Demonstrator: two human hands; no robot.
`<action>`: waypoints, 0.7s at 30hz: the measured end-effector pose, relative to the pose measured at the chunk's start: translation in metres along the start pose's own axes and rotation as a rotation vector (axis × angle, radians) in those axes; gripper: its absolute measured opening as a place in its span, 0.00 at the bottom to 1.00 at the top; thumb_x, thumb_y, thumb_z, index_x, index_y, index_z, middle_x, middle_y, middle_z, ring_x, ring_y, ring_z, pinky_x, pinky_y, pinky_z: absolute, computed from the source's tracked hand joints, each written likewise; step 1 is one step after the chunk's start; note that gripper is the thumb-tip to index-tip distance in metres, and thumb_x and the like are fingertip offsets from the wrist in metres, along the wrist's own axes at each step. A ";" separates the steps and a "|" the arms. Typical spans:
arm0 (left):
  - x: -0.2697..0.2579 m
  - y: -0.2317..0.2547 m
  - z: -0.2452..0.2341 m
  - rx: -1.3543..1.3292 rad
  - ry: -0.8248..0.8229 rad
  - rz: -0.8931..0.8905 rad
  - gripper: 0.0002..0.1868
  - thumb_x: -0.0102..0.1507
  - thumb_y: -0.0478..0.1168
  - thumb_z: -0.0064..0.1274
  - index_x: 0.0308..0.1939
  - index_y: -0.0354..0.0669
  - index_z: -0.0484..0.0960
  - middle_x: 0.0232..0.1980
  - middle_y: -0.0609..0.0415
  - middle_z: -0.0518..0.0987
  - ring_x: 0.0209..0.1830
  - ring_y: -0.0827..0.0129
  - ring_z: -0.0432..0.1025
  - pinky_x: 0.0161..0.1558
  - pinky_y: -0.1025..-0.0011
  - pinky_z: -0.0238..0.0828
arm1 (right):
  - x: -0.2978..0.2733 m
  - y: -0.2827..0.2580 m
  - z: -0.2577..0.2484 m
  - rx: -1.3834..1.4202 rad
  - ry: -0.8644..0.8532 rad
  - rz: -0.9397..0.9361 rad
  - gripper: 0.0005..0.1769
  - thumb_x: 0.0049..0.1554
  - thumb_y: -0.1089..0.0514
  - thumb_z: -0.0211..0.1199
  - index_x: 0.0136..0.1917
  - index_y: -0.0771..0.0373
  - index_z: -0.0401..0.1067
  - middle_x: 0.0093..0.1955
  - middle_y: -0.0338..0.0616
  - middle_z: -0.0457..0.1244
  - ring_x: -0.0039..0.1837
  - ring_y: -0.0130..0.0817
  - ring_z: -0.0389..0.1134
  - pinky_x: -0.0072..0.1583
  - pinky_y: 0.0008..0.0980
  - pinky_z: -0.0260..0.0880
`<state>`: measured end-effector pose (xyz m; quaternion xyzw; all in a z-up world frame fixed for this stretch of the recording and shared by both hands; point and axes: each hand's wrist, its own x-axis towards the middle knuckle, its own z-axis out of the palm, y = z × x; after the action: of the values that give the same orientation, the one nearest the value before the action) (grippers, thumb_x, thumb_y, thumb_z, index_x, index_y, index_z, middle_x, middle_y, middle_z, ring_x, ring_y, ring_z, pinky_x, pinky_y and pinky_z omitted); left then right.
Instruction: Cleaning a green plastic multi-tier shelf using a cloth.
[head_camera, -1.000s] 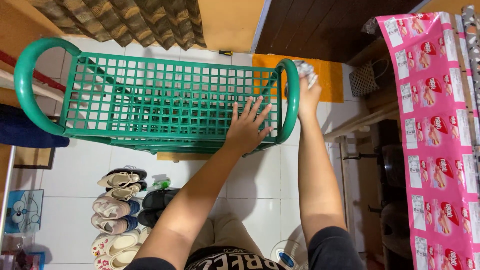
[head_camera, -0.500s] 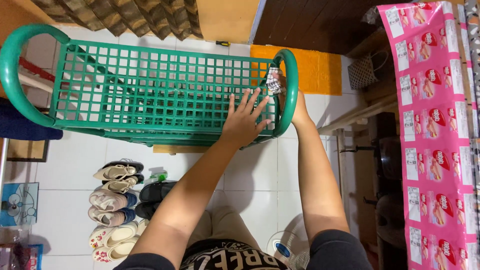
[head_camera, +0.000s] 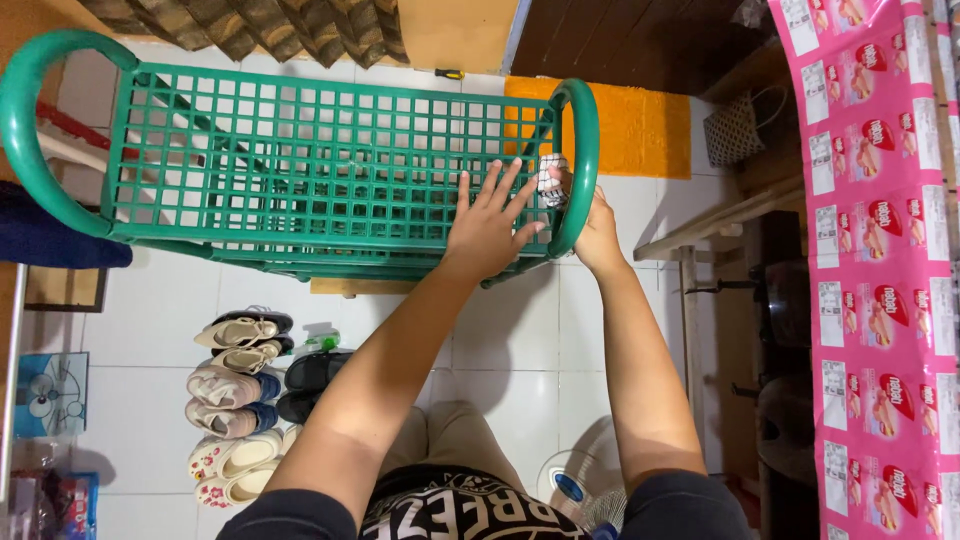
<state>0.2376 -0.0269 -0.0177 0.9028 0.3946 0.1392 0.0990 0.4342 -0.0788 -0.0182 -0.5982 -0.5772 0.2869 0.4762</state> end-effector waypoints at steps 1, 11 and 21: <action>0.000 0.000 0.000 -0.002 -0.005 -0.002 0.35 0.71 0.65 0.39 0.79 0.60 0.58 0.84 0.53 0.49 0.84 0.55 0.42 0.77 0.37 0.30 | -0.004 0.002 0.000 0.001 -0.002 0.005 0.28 0.55 0.67 0.55 0.70 0.62 0.71 0.68 0.47 0.65 0.69 0.41 0.64 0.71 0.37 0.63; 0.001 0.001 -0.008 -0.065 -0.069 -0.029 0.36 0.70 0.64 0.40 0.81 0.65 0.54 0.85 0.55 0.45 0.85 0.57 0.38 0.77 0.40 0.25 | -0.033 0.002 0.002 0.138 0.017 0.064 0.19 0.60 0.66 0.56 0.64 0.62 0.76 0.67 0.43 0.66 0.72 0.39 0.60 0.73 0.37 0.61; -0.002 -0.001 -0.008 -0.114 -0.020 0.010 0.36 0.72 0.62 0.44 0.81 0.64 0.54 0.85 0.54 0.46 0.85 0.54 0.38 0.78 0.38 0.25 | -0.075 0.044 0.005 0.457 0.156 0.150 0.21 0.57 0.74 0.51 0.63 0.69 0.72 0.69 0.46 0.64 0.71 0.37 0.64 0.73 0.35 0.62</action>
<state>0.2330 -0.0276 -0.0110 0.8989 0.3807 0.1529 0.1536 0.4353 -0.1450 -0.0748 -0.5364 -0.4129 0.3973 0.6196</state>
